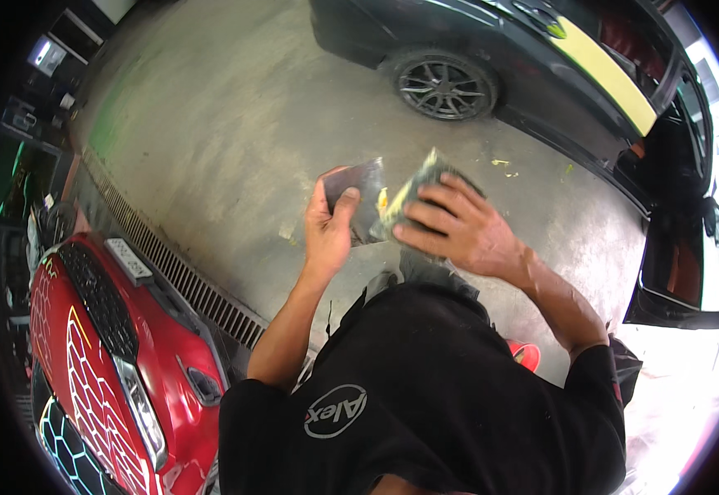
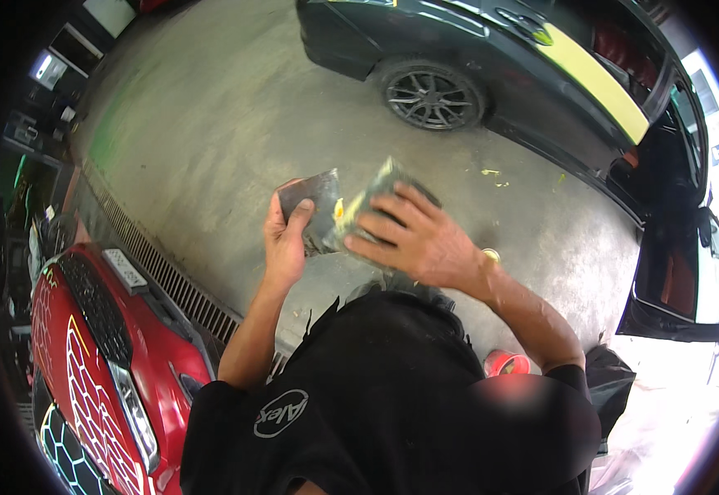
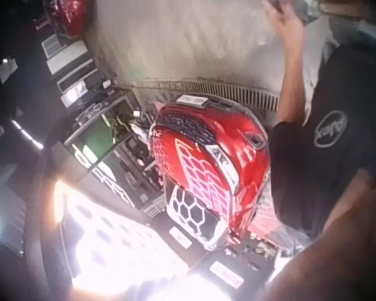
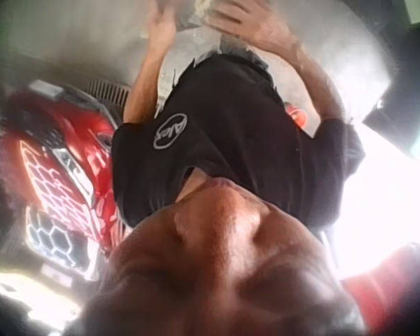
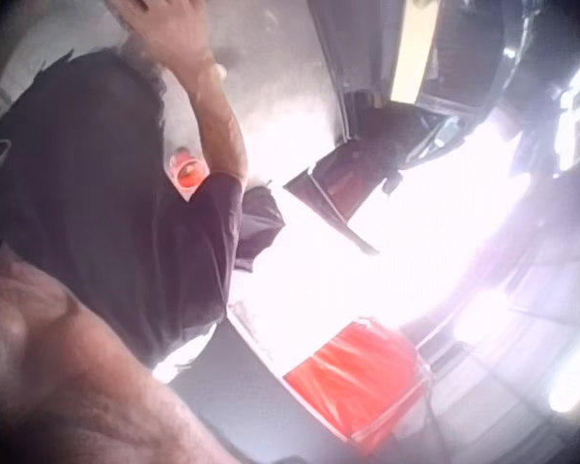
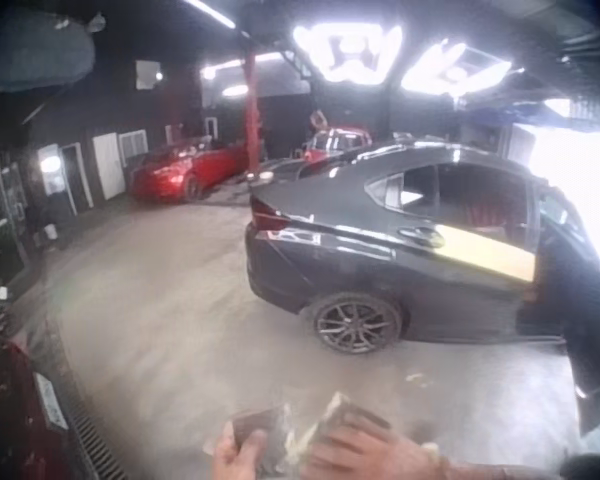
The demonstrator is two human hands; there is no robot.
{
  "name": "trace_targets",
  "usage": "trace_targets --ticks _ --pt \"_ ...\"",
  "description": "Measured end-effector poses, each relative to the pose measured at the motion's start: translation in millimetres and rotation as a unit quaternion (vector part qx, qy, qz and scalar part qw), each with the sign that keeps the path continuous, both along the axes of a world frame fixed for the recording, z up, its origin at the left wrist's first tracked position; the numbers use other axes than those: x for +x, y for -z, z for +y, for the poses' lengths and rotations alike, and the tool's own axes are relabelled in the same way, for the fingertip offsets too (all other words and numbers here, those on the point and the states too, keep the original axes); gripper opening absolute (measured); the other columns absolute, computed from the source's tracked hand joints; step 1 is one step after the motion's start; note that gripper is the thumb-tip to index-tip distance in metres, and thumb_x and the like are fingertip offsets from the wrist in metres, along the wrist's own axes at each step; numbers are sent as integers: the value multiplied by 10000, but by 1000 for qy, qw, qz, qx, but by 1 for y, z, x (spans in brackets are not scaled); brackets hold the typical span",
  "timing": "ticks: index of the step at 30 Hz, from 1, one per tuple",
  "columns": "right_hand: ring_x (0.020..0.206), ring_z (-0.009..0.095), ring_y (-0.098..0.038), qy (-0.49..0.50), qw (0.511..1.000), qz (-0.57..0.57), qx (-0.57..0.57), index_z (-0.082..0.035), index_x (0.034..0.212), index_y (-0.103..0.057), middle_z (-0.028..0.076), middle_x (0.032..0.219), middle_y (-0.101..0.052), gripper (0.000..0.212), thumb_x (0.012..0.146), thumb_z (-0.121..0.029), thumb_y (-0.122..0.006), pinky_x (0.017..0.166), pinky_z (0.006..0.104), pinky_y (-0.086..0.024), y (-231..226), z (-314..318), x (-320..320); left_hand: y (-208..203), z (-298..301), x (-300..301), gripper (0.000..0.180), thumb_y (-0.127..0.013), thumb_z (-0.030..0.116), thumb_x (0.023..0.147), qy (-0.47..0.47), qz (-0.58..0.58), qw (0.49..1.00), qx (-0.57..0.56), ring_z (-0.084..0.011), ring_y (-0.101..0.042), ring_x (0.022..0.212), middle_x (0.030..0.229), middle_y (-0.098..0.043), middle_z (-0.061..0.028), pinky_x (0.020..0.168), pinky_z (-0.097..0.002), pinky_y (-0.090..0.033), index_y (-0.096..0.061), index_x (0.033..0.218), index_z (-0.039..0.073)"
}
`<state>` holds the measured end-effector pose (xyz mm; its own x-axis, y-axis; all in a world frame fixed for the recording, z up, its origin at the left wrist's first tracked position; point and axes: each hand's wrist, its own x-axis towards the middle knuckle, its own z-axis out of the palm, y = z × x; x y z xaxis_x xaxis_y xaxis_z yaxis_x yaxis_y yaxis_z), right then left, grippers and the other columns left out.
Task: The person applies a yellow body filler to a car's rear quarter panel using a metal spreader. They smooth the filler over a taped-off area, then walk to a bucket to scoop more filler and apply it to the spreader before returning to the car to continue the application.
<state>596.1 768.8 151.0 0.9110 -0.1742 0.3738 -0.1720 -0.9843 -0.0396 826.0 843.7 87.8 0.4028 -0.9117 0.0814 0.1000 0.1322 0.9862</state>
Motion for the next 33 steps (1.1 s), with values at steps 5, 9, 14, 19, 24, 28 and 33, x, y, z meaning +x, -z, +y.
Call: trace_targets --ticks 5,9,14,19,24,28,33 --pt "1276 270 -551 -57 997 23 47 -250 1276 -704 15 1300 -610 499 791 -136 -718 1132 501 -455 23 -23 48 6 -10 36 306 -596 76 1001 -56 128 990 -17 -133 -603 1074 1133 -655 -59 942 -318 -508 -570 1303 35" --pt "1313 295 -546 -142 986 -31 83 -238 1323 -678 40 1364 -600 578 768 -99 -761 1158 520 -436 31 -58 94 16 -28 94 247 -546 103 993 -129 288 948 33 -210 -681 995 1111 -667 -79 862 -375 -586 -548 1237 65" --pt "1351 317 -507 -232 948 -148 160 -228 1350 -665 55 1422 -561 607 772 -50 -717 1169 550 -413 65 -113 180 10 -70 135 226 -588 132 976 -83 435 896 44 -226 -672 980 1096 -649 -85 872 -389 -573 -564 1196 83" --pt "1329 332 -544 -223 970 -54 82 -188 1364 -649 89 1383 -589 629 774 -4 -767 1140 499 -457 97 -194 214 3 -53 190 303 -608 130 982 -200 408 890 49 -213 -710 998 1145 -717 -84 914 -369 -565 -622 1271 39" --pt "1210 212 -596 97 843 -167 501 -127 1348 -649 48 1290 -634 389 972 -39 -600 1067 351 -490 145 -210 229 -3 -22 243 306 -555 128 1008 -262 373 890 9 -260 -720 1049 1140 -732 -138 925 -387 -581 -621 1269 -18" --pt "1253 203 -577 225 484 -315 785 -36 1352 -600 76 1359 -615 336 1081 -222 -527 1088 365 -455 144 -216 253 21 -19 259 372 -528 177 1027 -318 396 858 81 -284 -720 1048 1172 -715 -197 914 -390 -587 -581 1322 -42" --pt "1370 233 -498 159 339 -313 873 -33 1461 -477 92 1441 -575 504 1117 -393 -401 1175 430 -349 127 -216 317 43 -86 250 338 -613 208 982 -96 375 895 222 -206 -720 989 1079 -727 -105 910 -365 -571 -641 1215 -35"
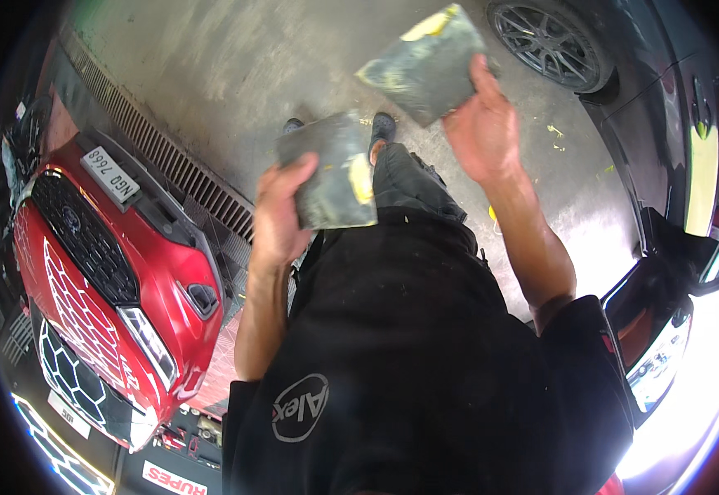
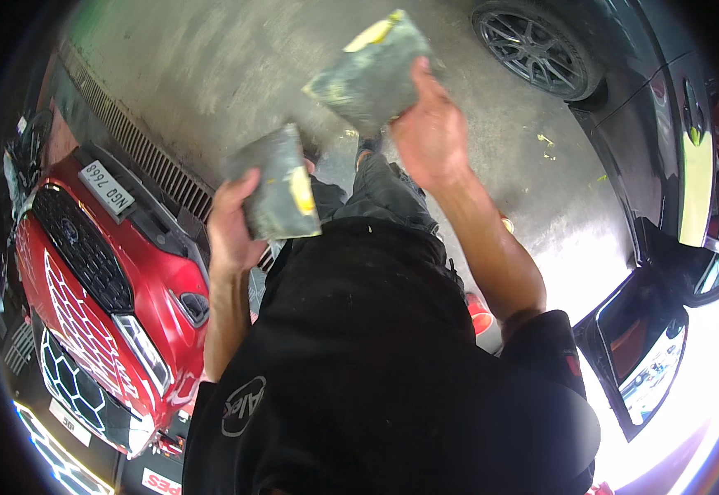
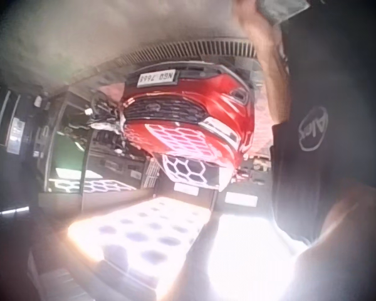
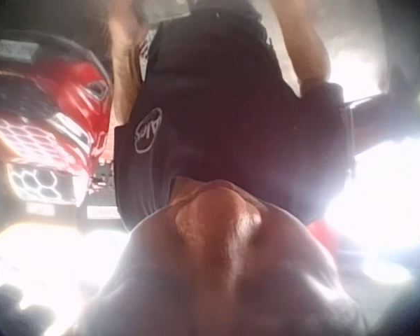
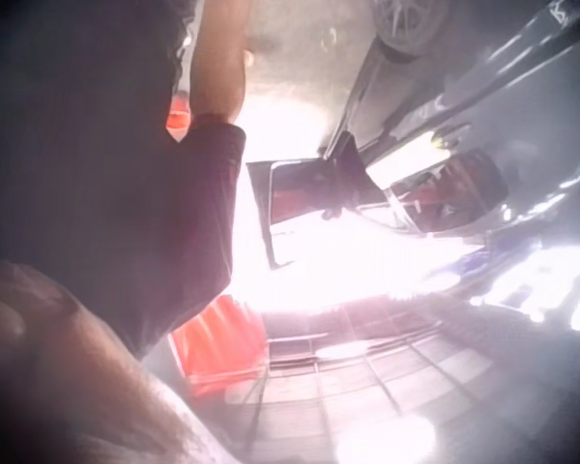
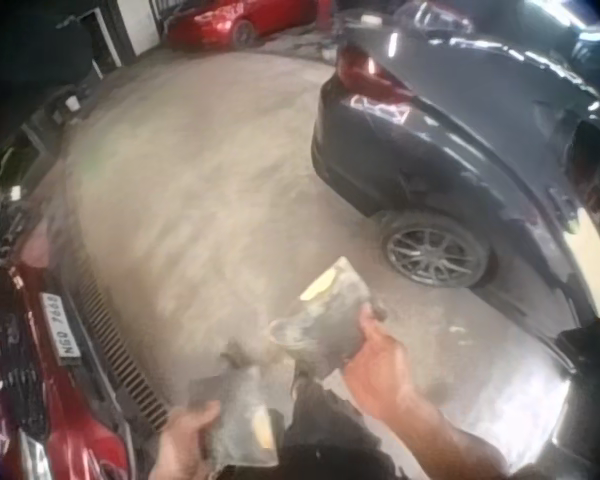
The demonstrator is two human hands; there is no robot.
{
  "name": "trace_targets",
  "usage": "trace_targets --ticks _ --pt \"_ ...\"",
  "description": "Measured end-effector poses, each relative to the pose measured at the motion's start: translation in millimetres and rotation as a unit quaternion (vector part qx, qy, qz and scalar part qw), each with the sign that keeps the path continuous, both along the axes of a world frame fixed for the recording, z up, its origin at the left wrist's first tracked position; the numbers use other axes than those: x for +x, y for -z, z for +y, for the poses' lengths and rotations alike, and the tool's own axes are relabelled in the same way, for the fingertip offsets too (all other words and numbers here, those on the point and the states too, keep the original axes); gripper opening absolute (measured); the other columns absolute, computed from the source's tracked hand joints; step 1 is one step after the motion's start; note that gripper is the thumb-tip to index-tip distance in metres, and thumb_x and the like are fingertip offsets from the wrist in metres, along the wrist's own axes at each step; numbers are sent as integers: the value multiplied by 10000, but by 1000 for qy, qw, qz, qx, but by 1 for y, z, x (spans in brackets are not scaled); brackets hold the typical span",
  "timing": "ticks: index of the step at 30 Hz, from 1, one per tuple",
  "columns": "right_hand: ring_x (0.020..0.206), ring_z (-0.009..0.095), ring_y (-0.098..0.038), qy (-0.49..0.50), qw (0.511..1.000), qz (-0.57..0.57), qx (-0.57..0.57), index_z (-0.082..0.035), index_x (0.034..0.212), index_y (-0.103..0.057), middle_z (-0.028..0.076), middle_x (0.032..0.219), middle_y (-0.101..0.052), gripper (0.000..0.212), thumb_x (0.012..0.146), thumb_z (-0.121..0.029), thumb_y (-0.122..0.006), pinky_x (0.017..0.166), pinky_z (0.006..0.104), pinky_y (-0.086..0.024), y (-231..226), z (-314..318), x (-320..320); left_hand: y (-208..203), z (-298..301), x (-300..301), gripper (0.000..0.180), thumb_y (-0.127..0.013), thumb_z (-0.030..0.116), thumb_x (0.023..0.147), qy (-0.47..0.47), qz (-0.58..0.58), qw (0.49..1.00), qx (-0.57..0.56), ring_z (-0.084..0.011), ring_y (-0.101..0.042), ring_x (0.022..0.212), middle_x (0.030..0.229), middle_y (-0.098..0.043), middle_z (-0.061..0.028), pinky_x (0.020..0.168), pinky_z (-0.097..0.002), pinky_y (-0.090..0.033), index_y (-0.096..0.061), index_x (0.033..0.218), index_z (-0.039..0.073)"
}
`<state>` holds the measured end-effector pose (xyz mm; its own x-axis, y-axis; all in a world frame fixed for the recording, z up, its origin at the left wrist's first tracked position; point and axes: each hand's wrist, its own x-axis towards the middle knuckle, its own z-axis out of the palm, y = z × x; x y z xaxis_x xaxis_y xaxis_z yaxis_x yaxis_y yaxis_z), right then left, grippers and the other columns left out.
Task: The person applies a yellow body filler to a car's rear quarter panel using a metal spreader. They smooth the filler over a taped-off area, then walk to a bucket to scoop more filler and apply it to the spreader before returning to the car to continue the application.
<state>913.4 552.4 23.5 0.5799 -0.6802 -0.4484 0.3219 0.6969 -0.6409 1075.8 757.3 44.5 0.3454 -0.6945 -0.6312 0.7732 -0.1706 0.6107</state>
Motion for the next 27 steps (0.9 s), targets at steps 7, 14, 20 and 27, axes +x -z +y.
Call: trace_targets --ticks 7,14,20,27 --pt "1391 230 -464 35 998 -21 -41 -51 1502 -435 76 1504 -521 571 1122 -463 -326 1170 419 -332 -22 -5 35 14 -46 29 491 -516 288 1022 29 74 990 -112 -271 -673 1143 1294 -674 -199 1020 -390 -514 -564 1365 -62" --pt "1308 218 -524 -38 996 -21 -78 -52 1518 -433 86 1478 -547 644 1109 -535 -316 1128 412 -368 -44 1 45 1 -80 45 330 -614 141 987 138 48 976 -160 -236 -714 1027 1153 -718 -143 931 -385 -567 -626 1243 -66" --pt "1096 280 -662 -392 748 361 -396 -36 1431 -581 178 1246 -698 665 998 -541 -585 925 398 -524 5 14 -28 18 -66 66 322 -625 203 994 68 45 986 -147 -224 -694 1073 1164 -716 -102 966 -400 -538 -633 1242 -4" --pt "1056 228 -676 -454 801 288 -263 13 1179 -721 136 1117 -747 354 1017 -289 -632 974 330 -505 36 17 -52 25 -65 41 316 -637 212 993 34 81 993 -79 -220 -682 1084 1181 -704 -86 981 -406 -528 -629 1246 22"
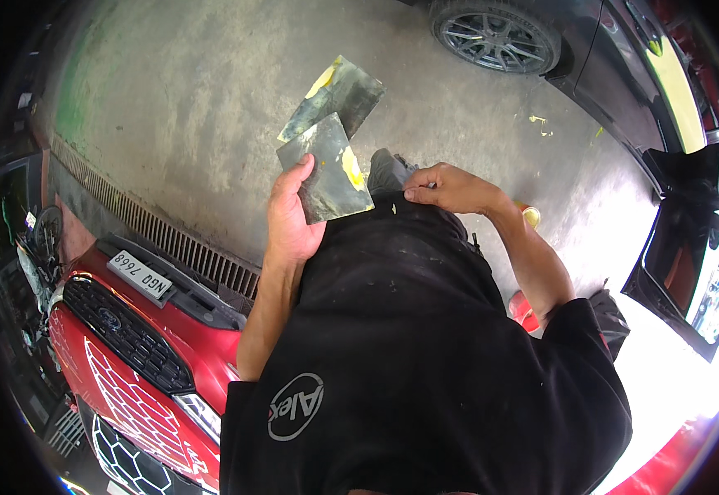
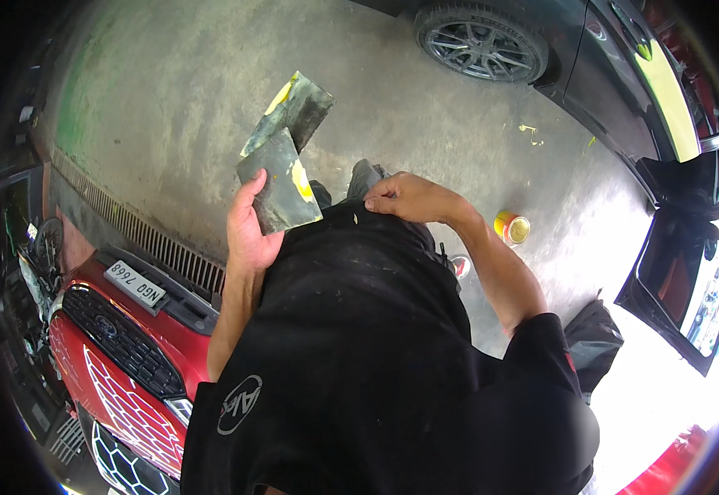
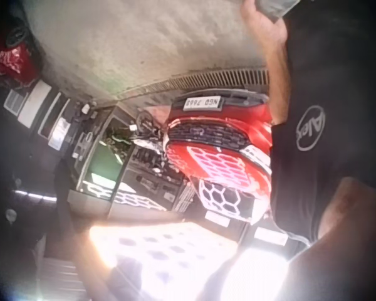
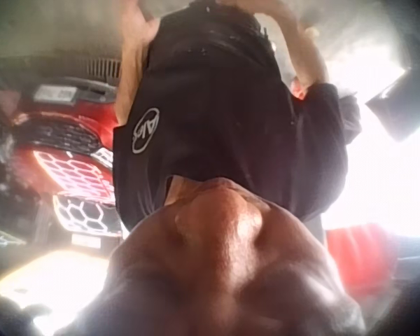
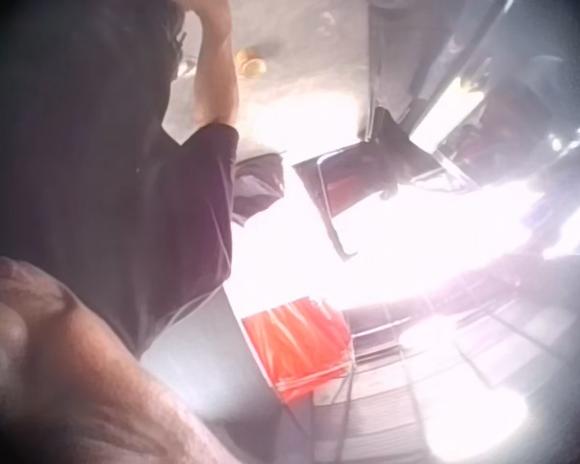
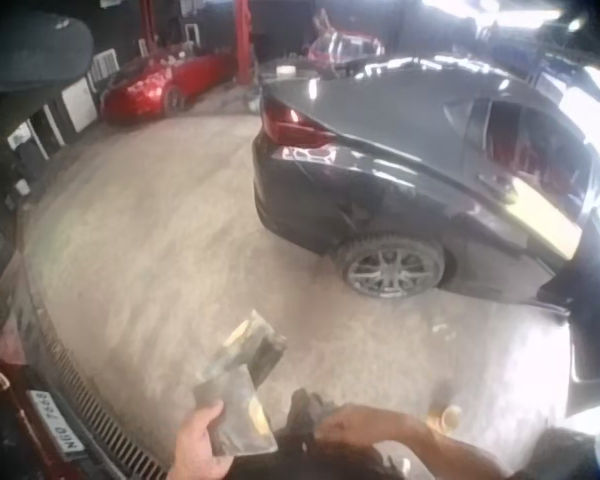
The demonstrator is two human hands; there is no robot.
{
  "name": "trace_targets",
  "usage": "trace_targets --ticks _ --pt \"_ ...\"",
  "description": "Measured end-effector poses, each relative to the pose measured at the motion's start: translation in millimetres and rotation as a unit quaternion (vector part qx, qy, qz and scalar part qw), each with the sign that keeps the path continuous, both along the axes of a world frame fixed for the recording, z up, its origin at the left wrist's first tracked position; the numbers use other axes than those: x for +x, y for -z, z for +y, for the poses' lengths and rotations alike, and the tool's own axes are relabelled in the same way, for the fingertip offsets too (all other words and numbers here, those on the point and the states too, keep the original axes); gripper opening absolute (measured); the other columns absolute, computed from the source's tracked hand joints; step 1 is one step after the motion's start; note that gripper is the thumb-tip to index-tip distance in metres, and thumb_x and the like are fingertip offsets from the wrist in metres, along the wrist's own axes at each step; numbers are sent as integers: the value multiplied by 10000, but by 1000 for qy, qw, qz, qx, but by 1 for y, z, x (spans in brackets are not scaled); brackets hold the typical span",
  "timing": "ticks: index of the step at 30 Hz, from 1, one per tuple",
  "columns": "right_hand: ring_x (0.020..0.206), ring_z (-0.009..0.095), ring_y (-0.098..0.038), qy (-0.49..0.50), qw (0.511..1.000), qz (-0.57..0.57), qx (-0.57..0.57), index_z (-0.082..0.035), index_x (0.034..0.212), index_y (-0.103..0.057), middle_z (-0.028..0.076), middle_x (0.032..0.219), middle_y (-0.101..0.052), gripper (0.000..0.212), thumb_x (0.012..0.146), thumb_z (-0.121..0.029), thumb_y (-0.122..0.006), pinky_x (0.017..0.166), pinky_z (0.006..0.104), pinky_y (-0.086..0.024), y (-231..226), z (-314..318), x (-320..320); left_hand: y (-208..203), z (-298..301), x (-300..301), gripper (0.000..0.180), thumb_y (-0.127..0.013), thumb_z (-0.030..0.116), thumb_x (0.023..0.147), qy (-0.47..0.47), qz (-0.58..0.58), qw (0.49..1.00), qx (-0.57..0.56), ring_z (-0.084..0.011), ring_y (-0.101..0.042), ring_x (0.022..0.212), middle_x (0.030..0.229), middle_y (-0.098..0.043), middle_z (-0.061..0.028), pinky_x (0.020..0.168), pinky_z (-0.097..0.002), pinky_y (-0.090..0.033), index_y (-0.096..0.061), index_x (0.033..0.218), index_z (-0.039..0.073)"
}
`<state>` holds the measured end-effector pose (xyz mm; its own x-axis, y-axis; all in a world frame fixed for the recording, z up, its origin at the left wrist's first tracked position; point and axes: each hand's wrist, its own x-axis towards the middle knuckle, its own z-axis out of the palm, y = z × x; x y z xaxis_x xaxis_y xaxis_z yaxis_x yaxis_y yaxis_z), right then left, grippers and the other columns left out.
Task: The person applies a yellow body filler to a car's rear quarter panel using a metal spreader. They smooth the filler over a taped-off area, then walk to a bucket to scoop more filler and apply it to the spreader before returning to the car to continue the application.
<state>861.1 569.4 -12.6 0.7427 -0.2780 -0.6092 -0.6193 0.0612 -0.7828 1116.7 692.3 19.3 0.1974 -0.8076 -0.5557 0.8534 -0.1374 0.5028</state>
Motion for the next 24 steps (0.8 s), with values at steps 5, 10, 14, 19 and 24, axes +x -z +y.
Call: trace_targets --ticks 5,10,14,19,24 --pt "1089 187 -647 75 989 -28 128 -6 1240 -703 97 1177 -736 363 1035 -293 -616 971 331 -491 19 5 -8 9 4 -12 306 -637 204 993 12 -30 999 19 -219 -679 1083 1178 -701 -87 980 -405 -527 -632 1233 14" --pt "1086 163 -611 120 976 -46 174 3 1244 -679 43 1152 -714 388 1031 -319 -637 963 332 -480 13 14 -9 7 3 -22 291 -635 194 994 26 -51 998 14 -215 -683 1054 1156 -700 -93 963 -392 -532 -637 1205 -7" --pt "995 140 -627 61 994 -7 88 5 1212 -692 38 1114 -718 395 1017 -335 -655 901 311 -488 13 18 -12 3 2 -33 255 -635 173 999 -2 -62 998 26 -195 -693 1023 1136 -711 -96 931 -360 -540 -657 1168 -17" --pt "954 99 -638 215 944 -22 249 0 1159 -710 18 1010 -729 330 1005 -289 -666 896 278 -495 1 14 -12 2 3 -41 275 -640 180 992 6 -84 996 17 -206 -691 1024 1134 -712 -97 951 -368 -532 -649 1185 -16" --pt "953 97 -638 280 904 -42 321 4 1115 -712 21 1008 -723 268 989 -229 -674 896 265 -491 -14 19 -17 -1 3 -49 276 -640 165 993 2 -89 996 22 -203 -691 1042 1148 -712 -103 961 -363 -527 -644 1195 -24"
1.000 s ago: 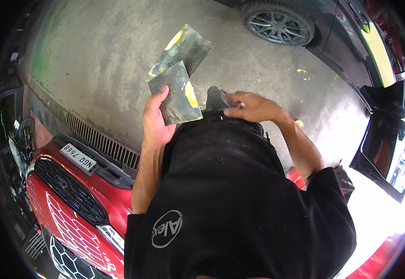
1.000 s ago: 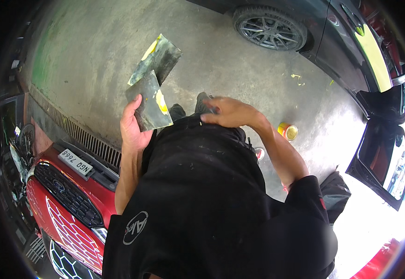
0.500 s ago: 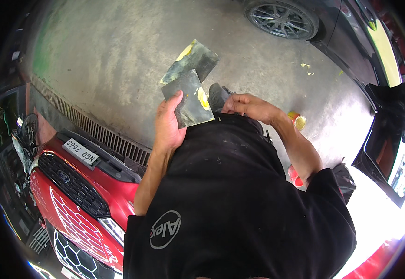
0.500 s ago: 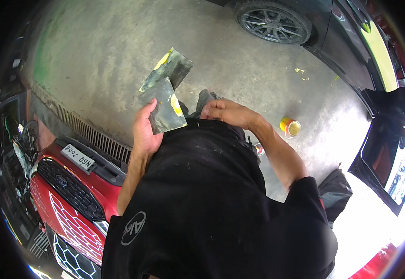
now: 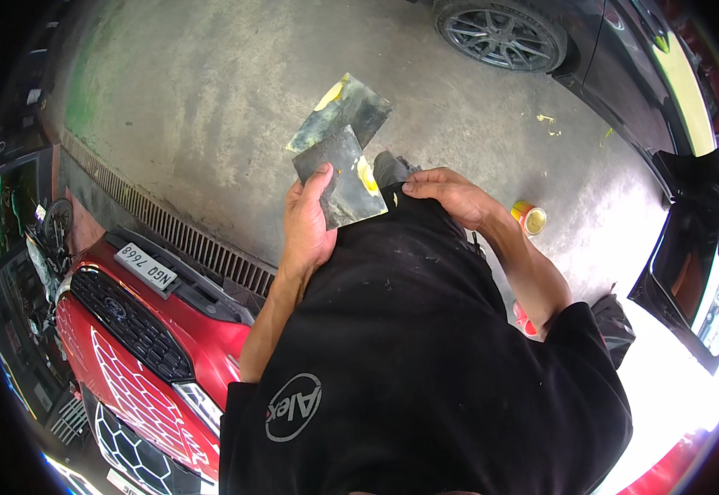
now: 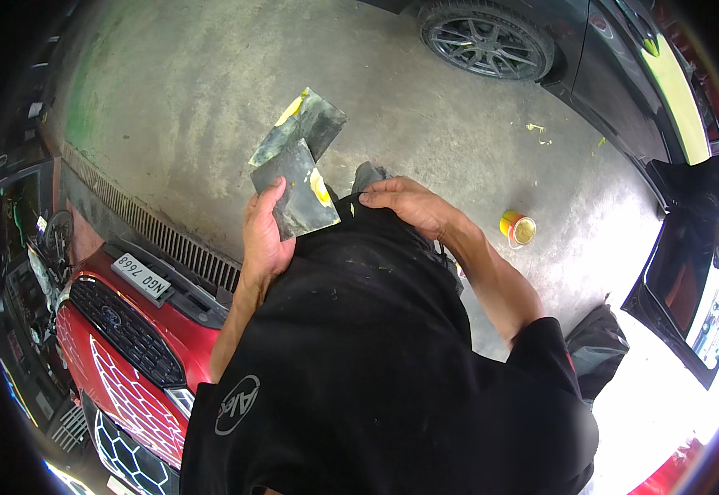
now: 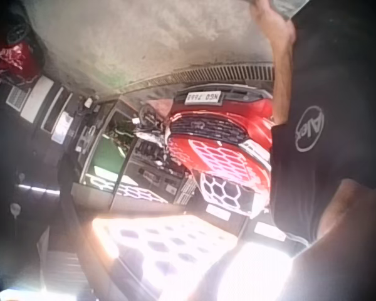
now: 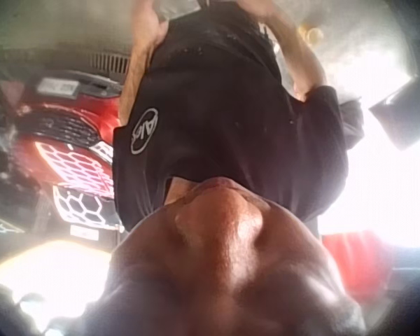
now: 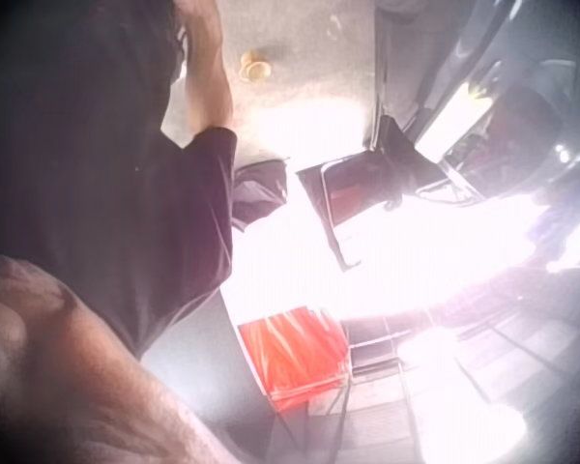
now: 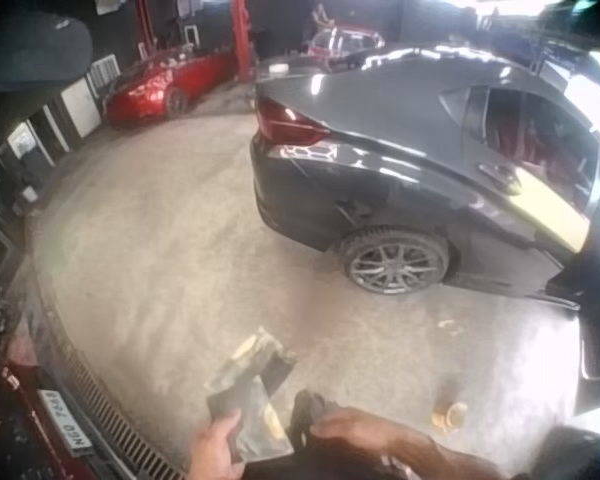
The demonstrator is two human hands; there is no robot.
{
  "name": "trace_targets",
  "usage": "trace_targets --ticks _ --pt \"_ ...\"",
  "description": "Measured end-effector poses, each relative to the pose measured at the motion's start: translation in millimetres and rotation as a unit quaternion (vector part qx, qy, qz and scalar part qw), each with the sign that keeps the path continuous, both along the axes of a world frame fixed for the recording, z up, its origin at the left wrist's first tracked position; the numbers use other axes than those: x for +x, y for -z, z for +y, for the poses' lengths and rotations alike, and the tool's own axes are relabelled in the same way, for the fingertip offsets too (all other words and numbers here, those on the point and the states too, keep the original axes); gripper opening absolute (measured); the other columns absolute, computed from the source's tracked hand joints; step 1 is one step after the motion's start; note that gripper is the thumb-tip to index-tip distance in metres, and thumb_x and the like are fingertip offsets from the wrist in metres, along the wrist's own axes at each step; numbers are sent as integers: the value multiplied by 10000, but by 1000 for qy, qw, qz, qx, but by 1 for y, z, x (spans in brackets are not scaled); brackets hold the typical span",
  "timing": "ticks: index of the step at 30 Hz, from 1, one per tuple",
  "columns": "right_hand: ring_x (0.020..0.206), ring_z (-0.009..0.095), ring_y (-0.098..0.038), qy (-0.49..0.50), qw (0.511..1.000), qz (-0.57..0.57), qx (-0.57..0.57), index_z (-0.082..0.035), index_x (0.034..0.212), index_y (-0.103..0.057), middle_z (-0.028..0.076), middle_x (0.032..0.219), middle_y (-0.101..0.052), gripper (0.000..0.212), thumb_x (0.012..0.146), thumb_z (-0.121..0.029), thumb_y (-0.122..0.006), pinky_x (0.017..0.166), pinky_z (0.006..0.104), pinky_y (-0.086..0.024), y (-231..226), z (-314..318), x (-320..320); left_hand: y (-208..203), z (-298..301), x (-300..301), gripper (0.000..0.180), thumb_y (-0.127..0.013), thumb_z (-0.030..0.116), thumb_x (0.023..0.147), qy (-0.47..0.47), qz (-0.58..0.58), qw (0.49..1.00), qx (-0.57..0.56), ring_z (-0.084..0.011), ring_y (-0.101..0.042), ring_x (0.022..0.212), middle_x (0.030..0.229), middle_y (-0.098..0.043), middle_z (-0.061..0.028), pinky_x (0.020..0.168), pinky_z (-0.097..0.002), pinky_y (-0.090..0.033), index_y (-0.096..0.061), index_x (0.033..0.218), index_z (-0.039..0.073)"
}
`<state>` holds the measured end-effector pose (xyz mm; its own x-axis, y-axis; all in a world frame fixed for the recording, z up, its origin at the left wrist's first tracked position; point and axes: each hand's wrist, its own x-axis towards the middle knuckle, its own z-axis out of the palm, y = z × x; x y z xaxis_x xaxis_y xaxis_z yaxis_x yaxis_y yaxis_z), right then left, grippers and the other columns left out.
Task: The person applies a yellow body filler to a car's rear quarter panel using a metal spreader. They smooth the filler over a taped-off area, then walk to a bucket to scoop more filler and apply it to the spreader before returning to the car to continue the application.
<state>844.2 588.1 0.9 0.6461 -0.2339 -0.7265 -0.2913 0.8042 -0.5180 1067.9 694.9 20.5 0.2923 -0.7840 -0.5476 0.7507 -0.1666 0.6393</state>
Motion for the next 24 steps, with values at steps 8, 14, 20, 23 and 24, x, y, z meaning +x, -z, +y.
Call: trace_targets --ticks 8,14,20,23,24 --pt "999 127 -658 95 995 -1 16 0 1133 -703 40 1086 -720 237 961 -163 -692 925 276 -506 -8 12 -6 4 3 -7 261 -639 151 1001 10 -8 1000 22 -204 -694 1035 1145 -712 -103 938 -354 -540 -641 1193 -26" --pt "1014 147 -667 184 981 -17 54 -10 1160 -695 63 1104 -722 254 974 -182 -677 951 304 -514 -4 27 -5 7 7 -16 267 -647 157 1006 27 -11 999 19 -190 -692 1026 1139 -712 -99 926 -348 -543 -636 1203 -23" --pt "1040 152 -667 184 980 -36 72 2 1189 -677 71 1124 -719 284 1007 -213 -634 967 315 -515 -12 30 -3 8 7 -19 281 -648 169 1011 37 -18 999 24 -180 -674 1052 1159 -703 -91 948 -346 -529 -633 1221 -17" --pt "1045 149 -664 188 979 -38 66 17 1190 -670 72 1133 -717 296 1010 -215 -626 973 312 -511 -12 32 -5 14 9 -20 285 -649 179 1016 34 -16 999 29 -173 -656 1078 1180 -694 -85 970 -347 -511 -635 1232 -8" --pt "1045 149 -662 188 980 -36 63 20 1186 -669 72 1132 -716 297 1008 -213 -628 976 310 -508 -14 33 -6 16 9 -22 283 -649 177 1016 25 -12 999 32 -173 -657 1078 1179 -694 -83 970 -347 -512 -635 1233 -5"
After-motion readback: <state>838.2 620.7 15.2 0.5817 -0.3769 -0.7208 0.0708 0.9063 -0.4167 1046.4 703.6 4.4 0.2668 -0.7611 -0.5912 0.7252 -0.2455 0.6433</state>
